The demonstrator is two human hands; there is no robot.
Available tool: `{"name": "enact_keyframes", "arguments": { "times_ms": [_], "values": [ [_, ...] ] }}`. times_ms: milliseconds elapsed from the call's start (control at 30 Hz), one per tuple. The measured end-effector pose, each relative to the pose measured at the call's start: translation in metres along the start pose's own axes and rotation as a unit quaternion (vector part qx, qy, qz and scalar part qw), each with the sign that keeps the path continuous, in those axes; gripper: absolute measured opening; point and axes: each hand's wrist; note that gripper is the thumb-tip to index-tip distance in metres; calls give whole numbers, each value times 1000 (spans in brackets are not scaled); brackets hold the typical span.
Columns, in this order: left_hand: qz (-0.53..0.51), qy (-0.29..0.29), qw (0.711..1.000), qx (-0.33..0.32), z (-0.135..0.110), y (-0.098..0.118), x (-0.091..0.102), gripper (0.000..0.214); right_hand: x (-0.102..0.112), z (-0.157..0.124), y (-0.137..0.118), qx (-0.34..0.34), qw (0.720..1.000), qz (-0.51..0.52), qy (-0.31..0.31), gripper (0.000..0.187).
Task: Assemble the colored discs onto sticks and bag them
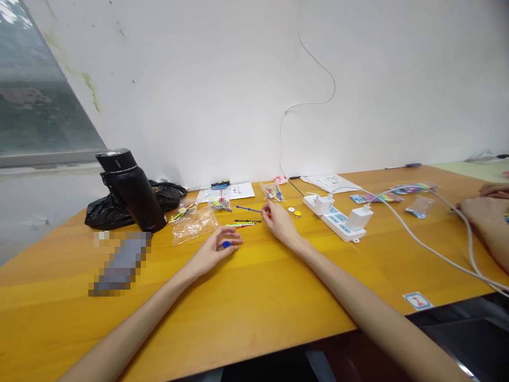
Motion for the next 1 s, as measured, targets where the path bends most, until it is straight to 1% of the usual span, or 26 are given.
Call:
{"name": "enact_keyframes", "arguments": {
  "times_ms": [33, 100, 167, 233, 333, 400, 500, 633, 733, 800, 867, 1000],
  "values": [
    [-1, 3, 1000, 1, 0, 1, -1, 44, -1, 0, -4, -8, 997, 72, -11, 11],
    [-14, 8, 1000, 7, 0, 5, -2, 47, -2, -1, -13, 0, 982, 186, -38, 10],
    [-37, 13, 999, 13, 0, 8, -4, 48, -5, -4, -23, 25, 968, 241, -58, 12],
    [-58, 18, 998, 19, 0, 10, -5, 48, -8, -8, -32, 51, 959, 265, -84, 13],
    [-84, 30, 996, 31, -1, 9, -6, 46, -10, -13, -39, 69, 949, 279, -130, 14],
    [-92, 43, 994, 33, -1, 7, -5, 43, -10, -14, -40, 68, 947, 279, -147, 13],
    [-82, 74, 993, 29, 1, 3, -4, 38, -9, -14, -36, 72, 948, 273, -148, 10],
    [-90, 120, 988, 32, 5, 1, -1, 43, -10, -14, -32, 85, 952, 253, -148, 7],
    [-103, 137, 985, 19, 7, 1, 1, 44, -11, -14, -32, 88, 950, 249, -166, 9],
    [-91, 131, 987, 9, 7, 2, 1, 42, -12, -15, -33, 80, 945, 261, -180, 15],
    [-65, 111, 992, 5, 6, 4, 0, 39, -12, -16, -36, 66, 939, 277, -192, 22],
    [-26, 75, 997, 14, 4, 5, -2, 34, -12, -17, -39, 58, 929, 281, -235, 24]
  ]
}}
Point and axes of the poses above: each hand's wrist, its own z-axis towards the middle knuckle, its own x-axis out of the back of the hand, y = z × x, and after that the axes turned 1 degree about z, right-handed
